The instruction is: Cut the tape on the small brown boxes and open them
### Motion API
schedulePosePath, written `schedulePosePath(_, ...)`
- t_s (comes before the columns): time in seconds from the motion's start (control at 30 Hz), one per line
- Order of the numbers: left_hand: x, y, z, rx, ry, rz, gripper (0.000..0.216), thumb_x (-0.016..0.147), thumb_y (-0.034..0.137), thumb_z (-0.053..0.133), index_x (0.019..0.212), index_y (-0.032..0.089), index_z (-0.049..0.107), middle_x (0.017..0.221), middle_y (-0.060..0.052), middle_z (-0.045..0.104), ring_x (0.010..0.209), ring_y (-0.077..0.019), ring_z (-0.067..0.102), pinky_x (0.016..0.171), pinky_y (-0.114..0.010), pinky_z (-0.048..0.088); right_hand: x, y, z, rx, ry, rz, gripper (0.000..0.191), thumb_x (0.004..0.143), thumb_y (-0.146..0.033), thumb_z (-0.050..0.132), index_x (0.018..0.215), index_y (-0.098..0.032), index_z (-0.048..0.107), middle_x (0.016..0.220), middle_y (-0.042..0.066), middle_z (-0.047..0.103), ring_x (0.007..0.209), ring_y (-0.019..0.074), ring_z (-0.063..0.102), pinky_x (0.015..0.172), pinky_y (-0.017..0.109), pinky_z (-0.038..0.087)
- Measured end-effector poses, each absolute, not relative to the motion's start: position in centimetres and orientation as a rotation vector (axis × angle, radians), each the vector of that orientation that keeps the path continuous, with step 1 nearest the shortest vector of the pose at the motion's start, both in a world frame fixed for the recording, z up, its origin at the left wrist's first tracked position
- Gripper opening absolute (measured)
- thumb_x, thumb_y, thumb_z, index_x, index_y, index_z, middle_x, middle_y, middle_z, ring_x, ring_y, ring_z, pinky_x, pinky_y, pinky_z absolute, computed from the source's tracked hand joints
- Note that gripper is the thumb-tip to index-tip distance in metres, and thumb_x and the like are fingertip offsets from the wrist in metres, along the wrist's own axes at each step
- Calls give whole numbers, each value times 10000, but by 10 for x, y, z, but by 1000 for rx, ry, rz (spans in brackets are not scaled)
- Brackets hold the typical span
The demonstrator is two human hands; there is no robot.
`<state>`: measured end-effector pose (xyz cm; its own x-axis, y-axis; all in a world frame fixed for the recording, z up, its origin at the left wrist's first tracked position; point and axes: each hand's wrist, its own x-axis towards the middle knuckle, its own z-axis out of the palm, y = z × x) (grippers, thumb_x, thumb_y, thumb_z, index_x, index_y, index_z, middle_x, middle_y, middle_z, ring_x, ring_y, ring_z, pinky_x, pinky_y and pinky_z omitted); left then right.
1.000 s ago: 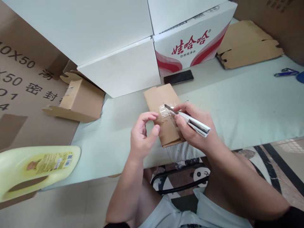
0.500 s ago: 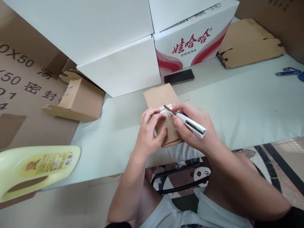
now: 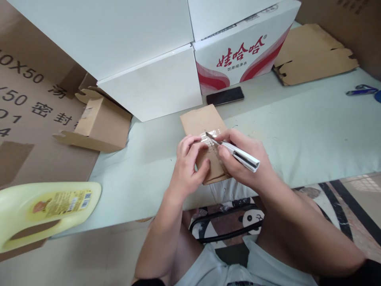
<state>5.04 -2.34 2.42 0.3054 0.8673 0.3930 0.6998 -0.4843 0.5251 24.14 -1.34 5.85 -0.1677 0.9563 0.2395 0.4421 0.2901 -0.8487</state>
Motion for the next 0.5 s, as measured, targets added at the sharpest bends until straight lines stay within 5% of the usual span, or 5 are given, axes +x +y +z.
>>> schedulePosePath(0.5,50,-23,23,2330,1431,941,269,1013,405,487,1215,246,569,1371,-127,565,1388,-306,468,1224,-551,376,243,-13,60,-1264,-1743,835,141,855,-314,537,928,-224,618,799,18,715,654,159,614,624,283,434)
